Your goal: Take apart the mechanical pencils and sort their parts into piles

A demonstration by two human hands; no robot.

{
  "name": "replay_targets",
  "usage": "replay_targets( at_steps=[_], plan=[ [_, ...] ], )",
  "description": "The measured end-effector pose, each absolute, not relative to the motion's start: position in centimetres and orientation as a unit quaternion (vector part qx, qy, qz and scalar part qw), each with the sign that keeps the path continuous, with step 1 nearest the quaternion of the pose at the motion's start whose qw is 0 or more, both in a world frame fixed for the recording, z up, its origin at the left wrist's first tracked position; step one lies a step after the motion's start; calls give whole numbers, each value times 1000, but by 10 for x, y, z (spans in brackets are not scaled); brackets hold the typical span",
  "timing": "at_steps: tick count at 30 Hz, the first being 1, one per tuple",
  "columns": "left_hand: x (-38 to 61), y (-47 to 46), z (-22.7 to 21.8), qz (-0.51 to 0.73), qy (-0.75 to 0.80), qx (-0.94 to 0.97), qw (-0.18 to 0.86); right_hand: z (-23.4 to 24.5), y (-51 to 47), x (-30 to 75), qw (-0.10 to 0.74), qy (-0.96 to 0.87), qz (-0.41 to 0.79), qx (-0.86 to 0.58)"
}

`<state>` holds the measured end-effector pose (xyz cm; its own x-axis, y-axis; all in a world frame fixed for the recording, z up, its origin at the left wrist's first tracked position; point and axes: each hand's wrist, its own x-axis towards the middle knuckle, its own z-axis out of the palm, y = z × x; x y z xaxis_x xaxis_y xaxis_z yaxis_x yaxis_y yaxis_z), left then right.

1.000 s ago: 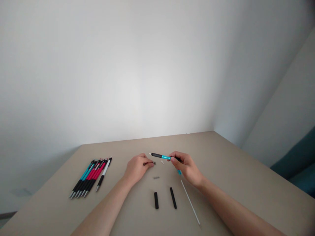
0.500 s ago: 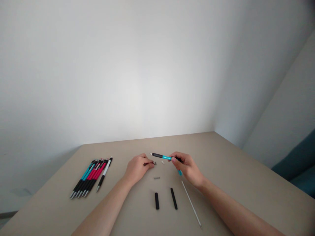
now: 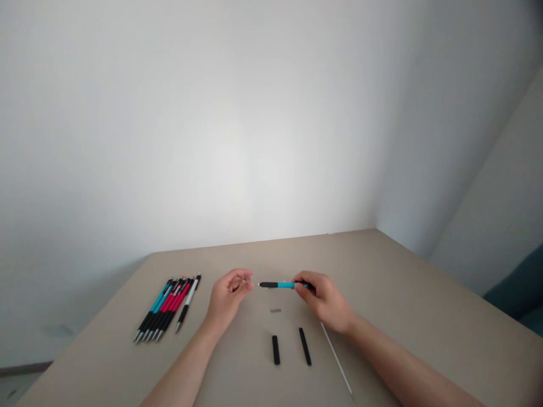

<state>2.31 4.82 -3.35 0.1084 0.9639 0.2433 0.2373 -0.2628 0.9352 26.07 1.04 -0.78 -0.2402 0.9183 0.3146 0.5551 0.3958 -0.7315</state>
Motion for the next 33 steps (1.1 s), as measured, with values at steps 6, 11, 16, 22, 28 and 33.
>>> replay_targets(
  at_steps=[6,11,16,22,28,33],
  plan=[
    [30,39,-34,393,412,748,342,-6,8,262,367,-760,236,-482],
    [28,40,-28,363,401,777,324,-7,7,262,356,-767,228,-483],
    [22,34,-20,350,405,785,311,-9,8,258,363,-768,230,-474],
    [21,31,-19,345,409,788,303,-7,7,255,356,-768,232,-479],
    [22,31,-19,337,406,824,205,-4,4,251,329,-792,223,-464],
    [21,25,-11,315,367,859,169,-4,3,250,326,-798,216,-459]
  ],
)
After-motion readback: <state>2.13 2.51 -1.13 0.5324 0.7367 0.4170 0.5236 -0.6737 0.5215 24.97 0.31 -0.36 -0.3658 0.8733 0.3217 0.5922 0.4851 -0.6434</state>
